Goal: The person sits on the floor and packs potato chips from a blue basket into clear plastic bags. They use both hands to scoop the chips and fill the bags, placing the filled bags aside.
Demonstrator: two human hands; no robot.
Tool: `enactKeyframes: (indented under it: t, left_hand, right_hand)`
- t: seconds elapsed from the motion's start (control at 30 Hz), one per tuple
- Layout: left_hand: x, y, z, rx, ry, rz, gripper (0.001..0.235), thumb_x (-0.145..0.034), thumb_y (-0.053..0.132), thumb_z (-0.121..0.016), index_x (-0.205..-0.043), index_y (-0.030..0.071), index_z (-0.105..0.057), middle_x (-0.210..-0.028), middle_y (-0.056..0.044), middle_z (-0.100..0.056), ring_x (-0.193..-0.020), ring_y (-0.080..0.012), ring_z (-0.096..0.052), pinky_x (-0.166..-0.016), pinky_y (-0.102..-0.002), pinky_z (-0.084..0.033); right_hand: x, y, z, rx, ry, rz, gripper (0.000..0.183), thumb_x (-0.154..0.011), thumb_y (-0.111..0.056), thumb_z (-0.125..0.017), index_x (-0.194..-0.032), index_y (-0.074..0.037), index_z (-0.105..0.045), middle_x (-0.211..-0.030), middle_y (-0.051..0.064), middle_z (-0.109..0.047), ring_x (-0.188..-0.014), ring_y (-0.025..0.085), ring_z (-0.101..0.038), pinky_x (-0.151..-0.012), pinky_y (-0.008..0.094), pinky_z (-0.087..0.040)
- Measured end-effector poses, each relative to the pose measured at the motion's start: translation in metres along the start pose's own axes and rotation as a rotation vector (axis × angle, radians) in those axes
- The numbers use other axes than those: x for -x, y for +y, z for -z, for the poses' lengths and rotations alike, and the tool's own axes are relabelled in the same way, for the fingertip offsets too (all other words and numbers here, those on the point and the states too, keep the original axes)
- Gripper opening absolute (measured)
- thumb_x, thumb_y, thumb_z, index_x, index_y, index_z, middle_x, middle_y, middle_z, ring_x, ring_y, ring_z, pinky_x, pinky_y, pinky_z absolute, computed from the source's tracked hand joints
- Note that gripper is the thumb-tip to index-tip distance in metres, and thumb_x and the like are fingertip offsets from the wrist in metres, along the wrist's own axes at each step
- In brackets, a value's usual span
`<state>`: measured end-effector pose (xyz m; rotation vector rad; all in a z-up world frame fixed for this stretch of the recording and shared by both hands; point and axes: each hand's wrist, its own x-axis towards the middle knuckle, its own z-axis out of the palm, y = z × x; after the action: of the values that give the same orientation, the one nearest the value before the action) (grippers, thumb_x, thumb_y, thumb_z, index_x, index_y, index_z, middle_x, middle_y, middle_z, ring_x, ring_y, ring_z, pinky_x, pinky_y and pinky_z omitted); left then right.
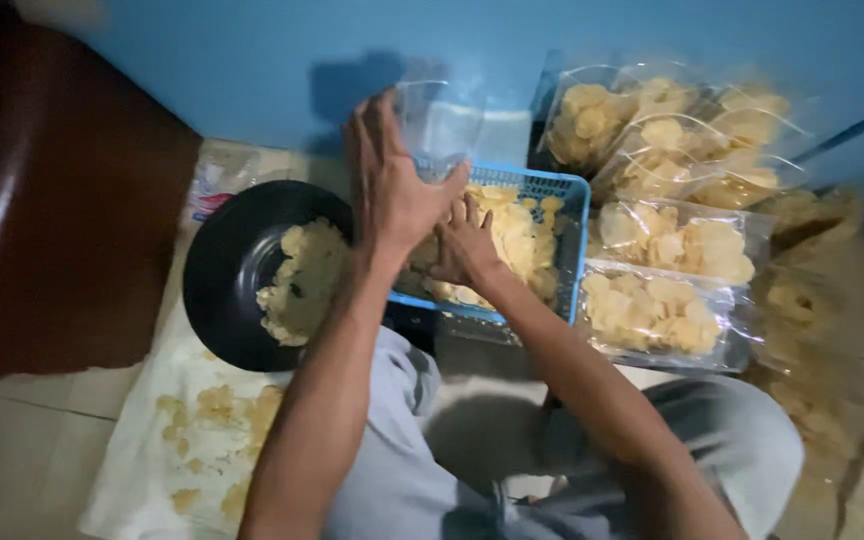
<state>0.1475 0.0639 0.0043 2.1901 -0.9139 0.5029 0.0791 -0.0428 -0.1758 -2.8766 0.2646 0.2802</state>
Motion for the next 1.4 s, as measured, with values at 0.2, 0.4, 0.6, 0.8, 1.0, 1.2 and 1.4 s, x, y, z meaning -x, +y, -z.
enactKeyframes:
  t: [0.2, 0.4, 0.6, 0.8, 1.0, 1.2, 1.4]
  left_hand:
    - [-0.001, 0.011, 0.005, 0.109, -0.039, -0.015, 0.093, -0.077, 0.03, -0.097, -0.146, 0.005, -0.04, -0.141, -0.018, -0.049, -0.131, -0.0373, -0.052, -0.107, -0.044, -0.052]
    - [-0.003, 0.008, 0.0, 0.128, -0.138, 0.043, 0.101, -0.082, 0.037, -0.099, -0.151, 0.004, -0.034, -0.143, -0.019, -0.047, -0.129, -0.0345, -0.055, -0.107, -0.043, -0.055]
    - [0.002, 0.008, -0.001, 0.121, -0.112, -0.032, 0.099, -0.08, 0.035, -0.099, -0.148, 0.0, -0.036, -0.141, -0.022, -0.048, -0.132, -0.038, -0.053, -0.109, -0.043, -0.052]
    - [0.001, 0.011, 0.003, 0.258, -0.203, -0.079, 0.087, -0.085, 0.027, -0.098, -0.144, 0.005, -0.038, -0.139, -0.02, -0.044, -0.129, -0.0402, -0.051, -0.107, -0.045, -0.047]
    - [0.008, 0.024, 0.0, 0.287, -0.445, -0.04, 0.095, -0.07, 0.011, -0.095, -0.146, 0.0, -0.039, -0.133, -0.03, -0.049, -0.096, -0.0594, -0.069, -0.071, -0.069, -0.057]
    - [0.009, 0.015, -0.016, 0.148, -0.643, -0.004, 0.103, -0.068, 0.018, -0.095, -0.151, 0.004, -0.037, -0.142, -0.024, -0.046, -0.091, -0.0602, -0.069, -0.074, -0.072, -0.058]
    - [0.009, 0.012, -0.019, 0.199, -0.732, 0.008, 0.098, -0.068, 0.013, -0.091, -0.149, 0.002, -0.036, -0.138, -0.027, -0.048, -0.1, -0.0663, -0.065, -0.081, -0.075, -0.056]
  right_hand:
    - [-0.028, -0.012, -0.03, 0.159, -0.051, -0.188, 0.114, -0.076, -0.062, -0.068, -0.166, -0.018, -0.013, -0.167, 0.019, -0.012, -0.143, 0.049, -0.018, -0.102, 0.079, -0.031]
    - [-0.031, 0.008, -0.037, -0.099, 0.021, -0.432, 0.088, -0.09, -0.04, -0.058, -0.165, -0.017, -0.018, -0.159, 0.013, -0.03, -0.119, 0.041, -0.043, -0.092, 0.061, -0.048]
    - [-0.005, 0.043, 0.002, -0.064, 0.229, -0.159, 0.059, -0.1, -0.013, -0.054, -0.154, 0.0, -0.034, -0.132, 0.028, -0.055, -0.082, 0.042, -0.069, -0.049, 0.051, -0.06]
    - [0.062, 0.119, 0.061, -0.338, 0.005, 0.044, 0.037, -0.091, -0.012, -0.063, -0.128, -0.012, -0.063, -0.119, 0.02, -0.072, -0.097, 0.042, -0.07, -0.079, 0.051, -0.052]
    - [0.101, 0.142, 0.084, -0.234, 0.066, -0.24, 0.039, -0.086, -0.024, -0.067, -0.125, -0.02, -0.065, -0.104, 0.021, -0.076, -0.098, 0.052, -0.071, -0.089, 0.062, -0.057]
    - [0.082, 0.125, 0.02, -0.115, -0.028, -0.352, 0.033, -0.087, -0.043, -0.073, -0.116, -0.027, -0.073, -0.091, 0.015, -0.078, -0.087, 0.042, -0.077, -0.074, 0.054, -0.063]
    - [0.075, 0.111, -0.007, -0.03, -0.106, -0.395, 0.025, -0.087, -0.029, -0.07, -0.085, -0.007, -0.082, -0.078, 0.021, -0.076, -0.082, 0.042, -0.077, -0.069, 0.051, -0.064]
